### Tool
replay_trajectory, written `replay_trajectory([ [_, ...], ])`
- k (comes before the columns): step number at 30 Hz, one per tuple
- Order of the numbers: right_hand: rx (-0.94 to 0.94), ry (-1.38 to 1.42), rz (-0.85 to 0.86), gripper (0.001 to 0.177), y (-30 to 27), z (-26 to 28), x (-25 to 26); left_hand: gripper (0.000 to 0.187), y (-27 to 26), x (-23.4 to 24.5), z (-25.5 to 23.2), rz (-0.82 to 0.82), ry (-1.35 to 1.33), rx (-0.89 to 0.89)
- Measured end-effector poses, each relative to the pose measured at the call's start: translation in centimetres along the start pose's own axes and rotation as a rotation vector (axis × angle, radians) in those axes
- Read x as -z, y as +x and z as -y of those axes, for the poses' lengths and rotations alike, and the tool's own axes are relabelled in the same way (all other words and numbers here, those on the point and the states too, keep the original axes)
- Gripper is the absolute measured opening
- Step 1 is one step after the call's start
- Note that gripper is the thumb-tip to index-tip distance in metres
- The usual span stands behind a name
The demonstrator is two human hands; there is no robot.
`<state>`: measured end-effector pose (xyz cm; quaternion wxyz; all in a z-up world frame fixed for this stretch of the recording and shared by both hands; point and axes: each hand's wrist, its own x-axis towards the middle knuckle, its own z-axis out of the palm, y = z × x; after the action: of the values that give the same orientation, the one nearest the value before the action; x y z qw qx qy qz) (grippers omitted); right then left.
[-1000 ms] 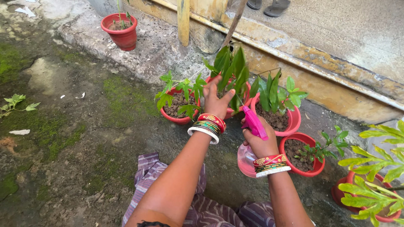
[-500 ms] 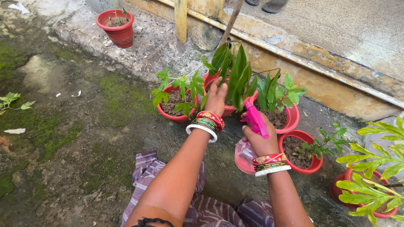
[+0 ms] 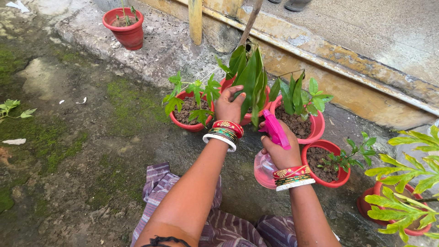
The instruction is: The person sprays water onto several potted plants using a spray bottle and wipes the leaves of one plant by hand.
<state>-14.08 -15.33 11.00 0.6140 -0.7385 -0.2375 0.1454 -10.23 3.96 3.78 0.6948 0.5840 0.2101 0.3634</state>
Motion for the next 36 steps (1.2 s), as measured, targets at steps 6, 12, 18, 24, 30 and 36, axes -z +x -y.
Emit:
replay_trajectory([
  [6,-0.033,-0.043,-0.005,0.032,-0.3,0.3,-0.8,0.048,-0.1,0.5,-0.5,0.008,-0.295,0.055],
  [12,0.088,-0.009,0.026,0.047,-0.8,-1.1,-0.8,0.023,1.5,1.7,2.6,0.153,-0.381,0.076],
  [18,-0.026,-0.064,-0.084,0.052,-1.2,-7.5,-0.4,0.024,0.9,2.8,2.7,0.201,-0.411,0.170],
  [24,0.043,-0.474,-0.096,0.050,-1.7,-13.5,0.2,0.028,-1.3,2.4,2.1,0.113,-0.074,0.042],
  [30,0.012,-0.674,-0.153,0.049,-0.7,-14.7,-1.0,0.028,-2.7,2.1,2.2,0.046,0.070,0.004],
  [36,-0.261,-0.543,-0.095,0.053,-0.8,-17.1,-4.0,0.026,-2.7,3.4,1.6,0.053,-0.022,-0.007],
])
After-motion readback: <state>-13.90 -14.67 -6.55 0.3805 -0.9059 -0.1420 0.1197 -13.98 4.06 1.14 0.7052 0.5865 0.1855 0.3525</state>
